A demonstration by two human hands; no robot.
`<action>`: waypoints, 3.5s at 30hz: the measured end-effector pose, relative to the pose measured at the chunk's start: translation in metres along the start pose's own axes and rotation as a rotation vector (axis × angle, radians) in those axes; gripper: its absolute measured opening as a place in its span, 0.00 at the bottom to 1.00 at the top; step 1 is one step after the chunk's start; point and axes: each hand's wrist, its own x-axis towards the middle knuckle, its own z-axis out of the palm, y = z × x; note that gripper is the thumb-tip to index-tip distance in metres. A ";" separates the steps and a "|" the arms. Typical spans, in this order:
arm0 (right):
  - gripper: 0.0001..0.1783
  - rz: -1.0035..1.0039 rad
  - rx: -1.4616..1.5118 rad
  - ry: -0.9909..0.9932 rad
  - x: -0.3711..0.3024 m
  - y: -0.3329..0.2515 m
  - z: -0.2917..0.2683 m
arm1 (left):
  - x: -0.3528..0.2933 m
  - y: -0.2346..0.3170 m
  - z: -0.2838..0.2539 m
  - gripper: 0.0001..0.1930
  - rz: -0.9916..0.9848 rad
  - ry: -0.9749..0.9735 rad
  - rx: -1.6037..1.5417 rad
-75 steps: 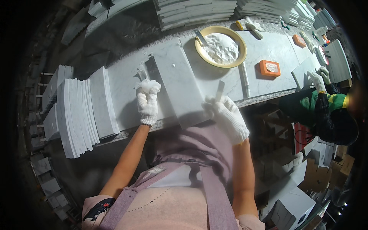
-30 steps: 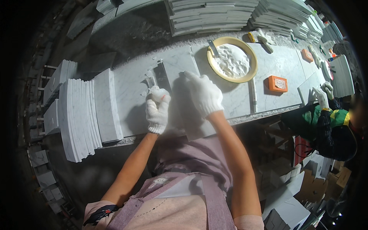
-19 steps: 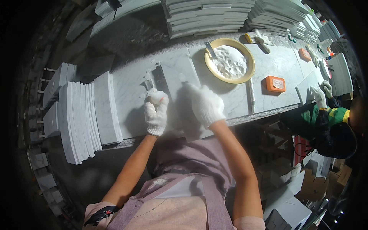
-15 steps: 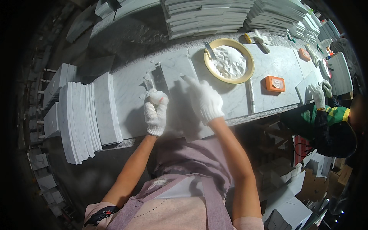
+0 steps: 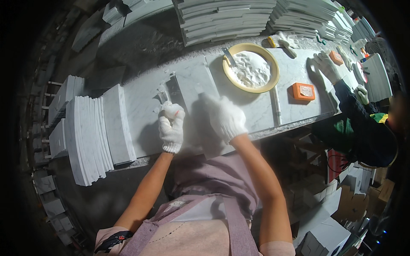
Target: The person scrapes the edges of white rectangular tiles with a metal scraper, then wipes the surface with a cloth. They repeat this process on multiple tiles, stacking the finished pieces to the left.
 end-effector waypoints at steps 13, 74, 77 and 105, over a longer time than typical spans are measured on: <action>0.21 0.035 -0.121 -0.074 0.007 -0.014 -0.004 | -0.001 0.006 -0.001 0.25 -0.018 -0.012 0.051; 0.25 -0.216 0.304 0.518 -0.073 0.013 0.045 | 0.087 0.031 -0.006 0.19 0.913 -0.129 1.012; 0.25 -0.220 0.312 0.523 -0.072 0.013 0.044 | 0.087 0.029 -0.006 0.19 0.912 -0.124 1.015; 0.25 -0.204 0.346 0.506 -0.074 0.010 0.041 | 0.088 0.039 -0.004 0.21 0.954 -0.116 0.962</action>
